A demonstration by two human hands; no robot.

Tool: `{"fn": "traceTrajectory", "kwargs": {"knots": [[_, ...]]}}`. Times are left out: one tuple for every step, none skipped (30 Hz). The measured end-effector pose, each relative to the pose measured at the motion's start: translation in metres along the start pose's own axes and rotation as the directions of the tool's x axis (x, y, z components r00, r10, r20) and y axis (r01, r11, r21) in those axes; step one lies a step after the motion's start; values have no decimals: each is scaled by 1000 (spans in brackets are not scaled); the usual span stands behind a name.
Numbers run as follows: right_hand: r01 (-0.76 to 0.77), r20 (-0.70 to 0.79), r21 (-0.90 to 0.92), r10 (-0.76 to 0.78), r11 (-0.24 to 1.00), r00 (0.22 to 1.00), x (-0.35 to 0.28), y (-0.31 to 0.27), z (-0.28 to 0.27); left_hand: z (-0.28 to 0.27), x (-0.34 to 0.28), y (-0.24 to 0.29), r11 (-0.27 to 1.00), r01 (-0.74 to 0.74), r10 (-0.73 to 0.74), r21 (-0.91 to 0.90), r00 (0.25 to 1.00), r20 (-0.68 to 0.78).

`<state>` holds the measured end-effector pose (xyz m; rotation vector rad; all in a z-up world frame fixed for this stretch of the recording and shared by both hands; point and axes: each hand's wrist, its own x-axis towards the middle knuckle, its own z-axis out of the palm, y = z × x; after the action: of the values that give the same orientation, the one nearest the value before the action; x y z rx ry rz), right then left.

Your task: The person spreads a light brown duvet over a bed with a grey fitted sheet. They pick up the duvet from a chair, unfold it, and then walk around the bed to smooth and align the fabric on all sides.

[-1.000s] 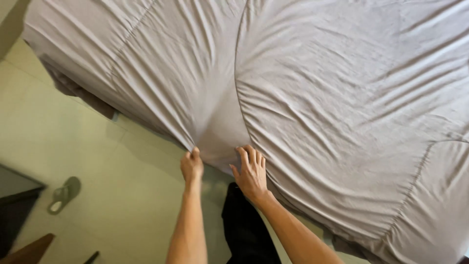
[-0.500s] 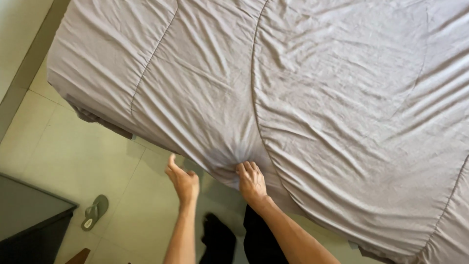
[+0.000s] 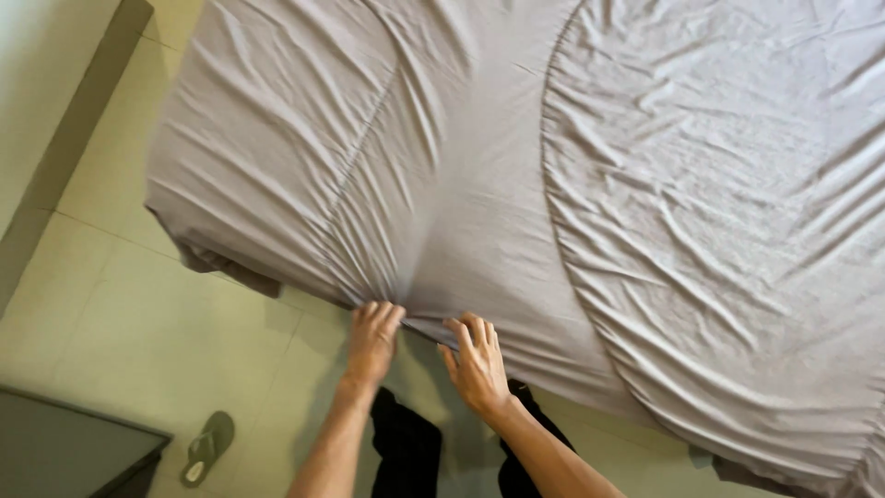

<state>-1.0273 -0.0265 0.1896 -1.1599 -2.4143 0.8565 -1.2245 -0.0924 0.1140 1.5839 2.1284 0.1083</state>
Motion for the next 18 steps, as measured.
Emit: {"fn": "traceTrajectory", "kwargs": {"knots": [[-4,-6,1,4,1000,1000,11,-12,10,-7,-2,-7,1000,-6,6,4,1000,1],[-25,42,-27,26,999,999,22,-24,20,-13,-4,-14,997,-30,33,-67,999,41],[-44,90,-59,49,997,995,32,-34,27,-18,-6,-18,989,-52,64,-142,995,78],[-46,86,-62,51,997,995,40,-43,35,-15,-4,-37,988,-58,69,-142,995,76],[-50,84,-82,57,995,995,50,-49,43,-10,-1,-55,987,-138,133,-77,989,-66],[-55,82,-102,64,993,995,59,-54,51,-5,3,-72,978,-209,205,0,958,-200],[-59,81,-105,68,993,994,70,-62,55,-22,11,-85,977,-213,209,-3,958,-198],[-70,94,-133,83,989,992,81,-68,59,-39,20,-97,987,-151,160,56,945,-285],[-93,115,-163,112,982,987,83,-74,63,-50,22,-106,991,-86,117,101,927,-358],[-109,122,-168,131,980,984,82,-80,67,-54,24,-116,991,-94,121,92,932,-342],[-96,72,-184,111,978,991,91,-84,71,-61,34,-127,978,-147,191,148,917,-349],[-84,23,-199,90,976,996,100,-89,74,-69,43,-138,959,-198,261,204,899,-353],[-73,28,-203,80,976,996,99,-78,90,-73,46,-142,961,-189,251,200,898,-360],[-82,50,-239,97,968,994,98,-67,106,-76,49,-146,966,-229,255,118,918,-303],[-94,72,-274,118,957,990,94,-56,121,-80,50,-150,964,-265,265,33,933,-242],[-87,79,-276,112,957,991,95,-62,121,-76,49,-152,966,-258,257,28,935,-245],[-93,16,-238,100,967,995,98,-66,119,-73,50,-153,973,-229,221,-7,947,-231],[-97,-47,-198,89,975,995,100,-70,116,-71,52,-153,979,-199,186,-43,959,-216]]}}
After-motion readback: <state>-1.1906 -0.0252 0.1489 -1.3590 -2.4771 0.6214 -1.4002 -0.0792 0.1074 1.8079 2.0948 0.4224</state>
